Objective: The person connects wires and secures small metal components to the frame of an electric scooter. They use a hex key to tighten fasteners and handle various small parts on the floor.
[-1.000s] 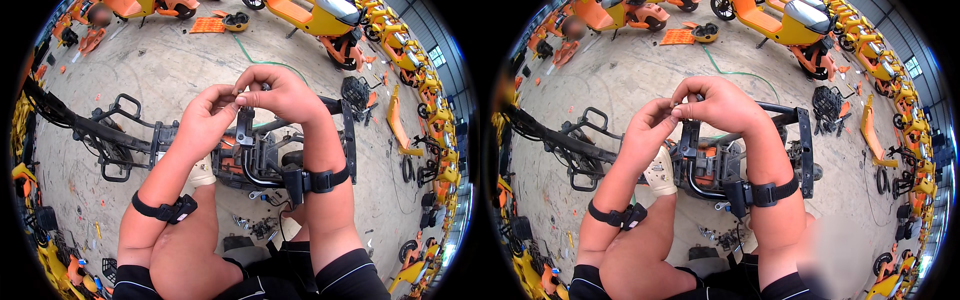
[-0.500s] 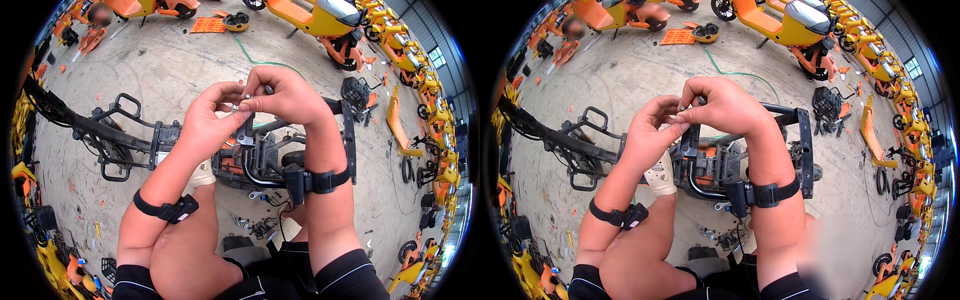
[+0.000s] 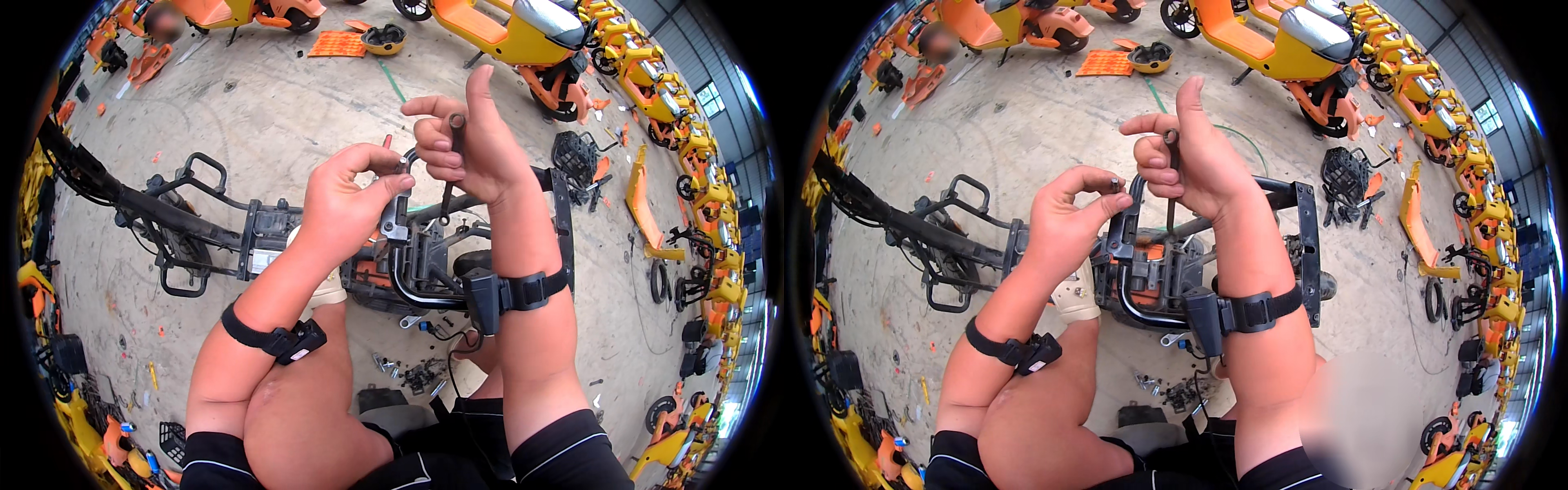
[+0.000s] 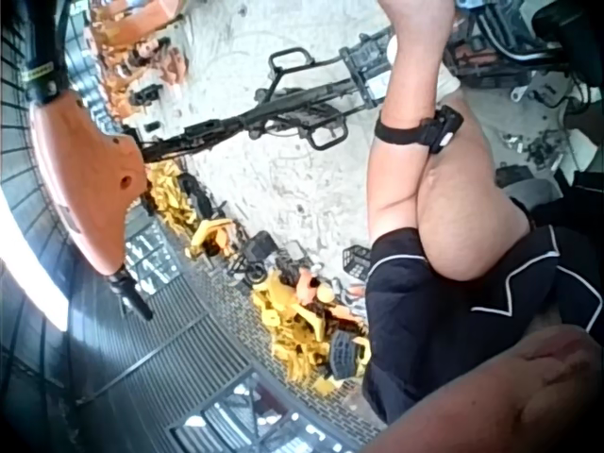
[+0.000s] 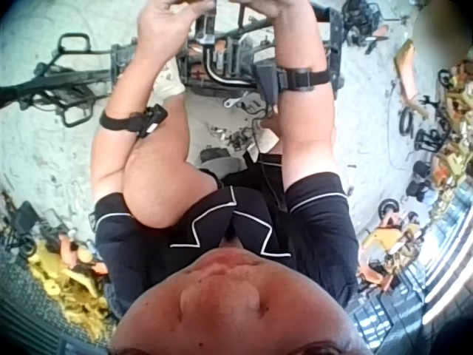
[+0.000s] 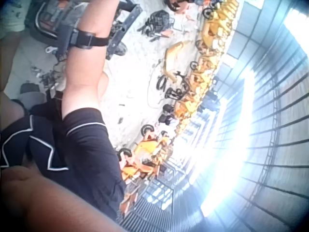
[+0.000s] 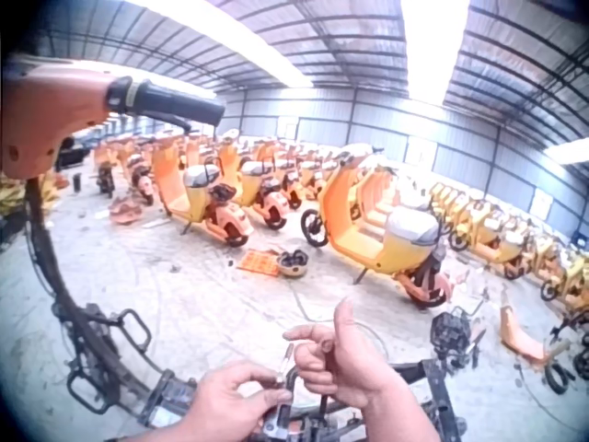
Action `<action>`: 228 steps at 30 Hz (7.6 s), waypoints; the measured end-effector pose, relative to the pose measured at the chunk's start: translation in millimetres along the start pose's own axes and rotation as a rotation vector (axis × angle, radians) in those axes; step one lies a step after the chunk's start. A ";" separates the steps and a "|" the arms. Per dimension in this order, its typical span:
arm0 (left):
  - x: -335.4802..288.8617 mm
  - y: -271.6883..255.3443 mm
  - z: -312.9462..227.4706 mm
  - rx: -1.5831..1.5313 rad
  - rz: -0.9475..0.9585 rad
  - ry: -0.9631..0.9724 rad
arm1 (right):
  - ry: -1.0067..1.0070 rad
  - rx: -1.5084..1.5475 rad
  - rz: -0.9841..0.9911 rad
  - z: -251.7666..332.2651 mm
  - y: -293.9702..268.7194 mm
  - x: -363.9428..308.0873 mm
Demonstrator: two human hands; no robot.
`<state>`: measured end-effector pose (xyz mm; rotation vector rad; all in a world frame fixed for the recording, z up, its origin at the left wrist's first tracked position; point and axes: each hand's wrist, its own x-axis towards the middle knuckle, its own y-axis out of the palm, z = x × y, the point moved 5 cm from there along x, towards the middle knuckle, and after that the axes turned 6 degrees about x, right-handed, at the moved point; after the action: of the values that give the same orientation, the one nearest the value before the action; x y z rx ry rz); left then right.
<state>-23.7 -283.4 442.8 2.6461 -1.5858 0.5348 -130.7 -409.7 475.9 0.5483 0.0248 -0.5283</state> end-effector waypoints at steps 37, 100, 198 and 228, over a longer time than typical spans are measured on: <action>1.4 -3.6 -5.9 0.133 0.122 0.150 | 0.024 0.206 -0.096 -18.5 -12.0 16.6; -1.5 8.7 24.2 -0.247 0.228 -0.024 | -0.062 -0.180 -0.207 -14.2 -23.4 14.7; -12.1 -12.2 58.7 -0.443 0.409 -0.485 | -0.672 -1.038 -0.445 -40.5 31.6 -45.9; -8.2 2.9 33.6 -0.168 0.238 -0.191 | -0.775 -1.047 -0.370 -41.0 32.0 -41.4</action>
<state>-20.1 -283.9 408.3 2.4646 -1.9181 0.1445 -146.4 -346.4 463.1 -0.7166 -0.3264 -0.9605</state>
